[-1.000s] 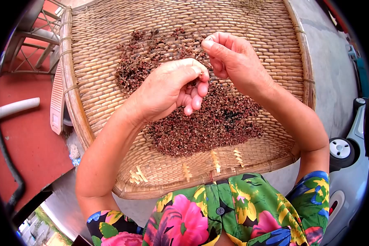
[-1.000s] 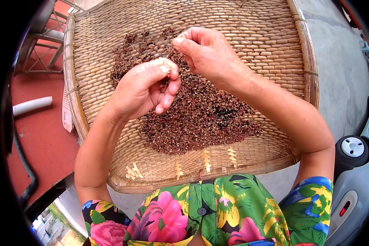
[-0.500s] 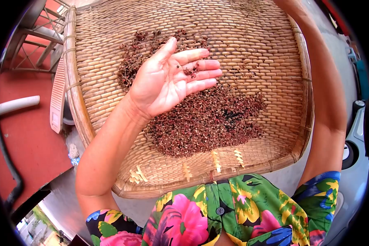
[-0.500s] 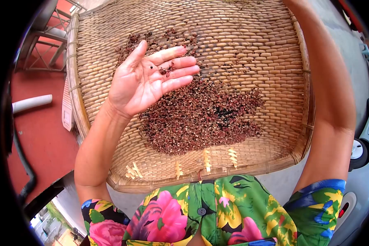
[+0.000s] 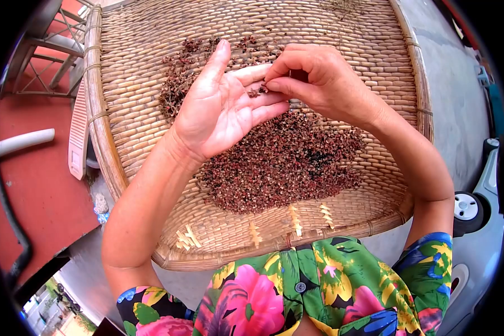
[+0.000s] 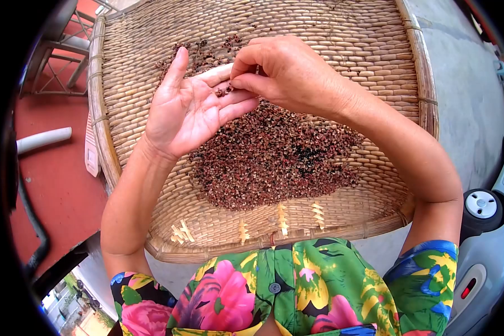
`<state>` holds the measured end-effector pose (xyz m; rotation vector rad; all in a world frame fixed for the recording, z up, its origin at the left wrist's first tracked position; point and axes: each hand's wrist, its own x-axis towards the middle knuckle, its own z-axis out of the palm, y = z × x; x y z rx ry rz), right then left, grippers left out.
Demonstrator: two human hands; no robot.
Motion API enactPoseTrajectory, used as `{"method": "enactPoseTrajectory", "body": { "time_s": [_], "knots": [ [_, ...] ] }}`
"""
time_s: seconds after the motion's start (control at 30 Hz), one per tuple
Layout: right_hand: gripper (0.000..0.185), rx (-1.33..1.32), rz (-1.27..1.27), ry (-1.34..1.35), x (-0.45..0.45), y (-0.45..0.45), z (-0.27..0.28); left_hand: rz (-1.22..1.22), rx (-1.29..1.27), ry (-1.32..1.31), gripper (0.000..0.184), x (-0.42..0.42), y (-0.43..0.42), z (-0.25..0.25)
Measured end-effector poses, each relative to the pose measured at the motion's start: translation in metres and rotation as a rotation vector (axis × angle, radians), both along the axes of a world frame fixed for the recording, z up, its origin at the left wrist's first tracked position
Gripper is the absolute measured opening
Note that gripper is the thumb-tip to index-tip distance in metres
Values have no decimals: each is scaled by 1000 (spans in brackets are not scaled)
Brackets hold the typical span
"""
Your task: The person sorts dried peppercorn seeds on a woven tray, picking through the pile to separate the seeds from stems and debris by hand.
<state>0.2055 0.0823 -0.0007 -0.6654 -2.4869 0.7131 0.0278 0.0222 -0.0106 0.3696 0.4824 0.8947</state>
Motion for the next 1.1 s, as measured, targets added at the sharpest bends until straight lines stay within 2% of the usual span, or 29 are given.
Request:
{"method": "enactPoseTrajectory", "body": {
  "time_s": [0.07,0.23,0.3,0.33,0.37,0.43,0.47,0.5,0.57,0.63,0.7,0.77,0.8,0.9,0.97,1.03,1.1],
  "knots": [
    [14,-716,-74,210,2,1,-1,19,-7,64,73,0,1,1],
    [16,-784,-51,158,4,1,6,23,-26,133,66,-4,2,-8],
    [20,-677,41,99,3,0,0,13,-34,191,63,-2,2,-11],
    [25,-624,12,45,4,2,-2,-10,-56,255,63,-1,0,-10],
    [24,-674,-66,48,5,7,-2,-33,-79,318,64,0,-1,-10],
    [24,-569,-196,0,4,23,3,-28,-98,369,65,2,-3,-16],
    [24,-394,-223,-58,4,38,-6,-49,-75,435,66,1,-4,-18],
    [24,-367,-275,-130,1,48,-4,-74,-53,500,66,1,-5,-18],
    [22,-22,-231,-146,-6,71,-19,-103,-58,556,63,2,-7,-12],
    [19,4,-253,-135,-23,79,-29,-148,40,771,59,4,-11,-7],
    [18,115,-220,-225,-40,76,-35,-185,236,836,51,2,-11,-8],
    [16,401,-226,-190,-50,70,-51,-150,145,841,46,3,-13,-5],
    [16,358,-251,-261,-52,66,-53,-146,142,842,46,1,-11,-6],
    [15,233,-198,-235,-48,79,-53,-141,195,837,39,-3,-7,-9],
    [16,-70,-272,-83,-38,78,-45,7,207,828,34,-2,-6,-10],
    [17,-516,-360,-44,-32,72,-30,55,211,804,31,-4,-4,-10],
    [17,-606,-314,19,-22,63,-18,175,129,686,31,-5,-3,-11]
  ]
}}
